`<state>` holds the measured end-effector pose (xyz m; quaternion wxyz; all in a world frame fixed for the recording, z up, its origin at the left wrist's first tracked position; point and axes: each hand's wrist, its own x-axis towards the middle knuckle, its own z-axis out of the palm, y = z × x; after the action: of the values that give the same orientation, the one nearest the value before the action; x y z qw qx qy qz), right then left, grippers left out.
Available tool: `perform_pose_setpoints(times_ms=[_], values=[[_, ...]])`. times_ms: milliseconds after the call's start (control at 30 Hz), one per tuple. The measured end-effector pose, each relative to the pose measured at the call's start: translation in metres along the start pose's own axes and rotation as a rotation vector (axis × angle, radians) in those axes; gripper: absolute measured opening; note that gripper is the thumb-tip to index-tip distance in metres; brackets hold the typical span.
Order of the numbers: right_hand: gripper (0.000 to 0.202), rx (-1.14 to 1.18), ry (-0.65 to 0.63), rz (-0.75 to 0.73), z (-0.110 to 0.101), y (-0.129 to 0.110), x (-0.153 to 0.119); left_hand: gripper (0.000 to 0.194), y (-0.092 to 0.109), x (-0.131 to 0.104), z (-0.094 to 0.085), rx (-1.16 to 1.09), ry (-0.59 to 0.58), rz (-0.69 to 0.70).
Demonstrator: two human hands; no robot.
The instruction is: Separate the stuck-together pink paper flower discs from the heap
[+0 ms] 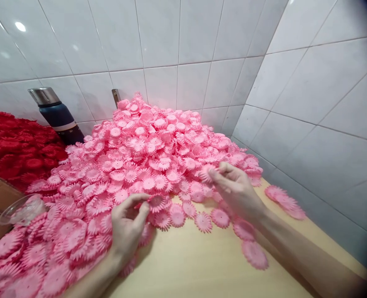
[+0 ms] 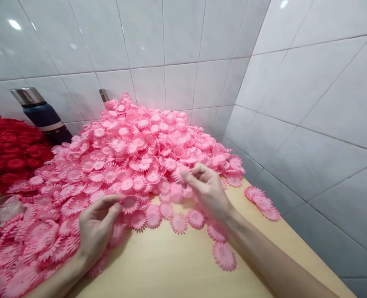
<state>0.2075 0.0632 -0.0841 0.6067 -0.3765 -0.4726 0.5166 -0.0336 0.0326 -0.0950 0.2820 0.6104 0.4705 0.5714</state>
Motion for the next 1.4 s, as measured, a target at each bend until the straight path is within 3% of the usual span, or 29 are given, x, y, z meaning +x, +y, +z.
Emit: perform_pose_setpoints(times_ms=[33,100,200,267,400,533,633,867,967,1167,1400], values=[[0.033,0.038,0.064,-0.020,-0.004,-0.002,0.004,0.016,0.000,0.001,-0.001,-0.042,-0.055,0.014],[0.031,0.056,0.118,-0.022,-0.008,-0.003,0.008,0.018,0.003,0.002,0.000,-0.133,-0.299,0.054],[0.025,-0.013,0.043,0.025,-0.002,-0.001,0.003,0.020,0.011,0.000,0.006,-0.135,-0.659,0.134],[0.023,-0.084,-0.037,0.030,0.006,0.000,-0.003,0.020,0.014,-0.001,0.009,-0.099,-0.725,0.181],[0.023,-0.204,-0.171,0.072,0.022,0.001,-0.015,0.018,0.009,-0.002,0.011,-0.085,-0.579,0.127],[0.025,-0.211,-0.323,0.224,0.031,0.005,-0.023,0.021,0.004,-0.003,0.011,-0.053,-0.462,0.034],[0.026,-0.217,-0.405,0.288,0.034,0.007,-0.025,0.017,0.005,-0.003,0.012,-0.028,-0.433,0.017],[0.021,-0.212,-0.606,0.238,0.031,0.000,-0.023,0.009,0.006,-0.003,0.013,-0.003,-0.421,-0.008],[0.022,-0.183,-0.621,0.273,0.029,0.001,-0.022,0.008,0.007,-0.002,0.013,-0.021,-0.436,-0.026],[0.022,-0.224,-0.530,0.282,0.026,0.003,-0.022,0.006,0.006,-0.001,0.012,-0.024,-0.470,0.006],[0.022,-0.206,-0.578,0.276,0.026,0.004,-0.021,0.009,0.005,-0.003,0.011,-0.002,-0.520,0.024]])
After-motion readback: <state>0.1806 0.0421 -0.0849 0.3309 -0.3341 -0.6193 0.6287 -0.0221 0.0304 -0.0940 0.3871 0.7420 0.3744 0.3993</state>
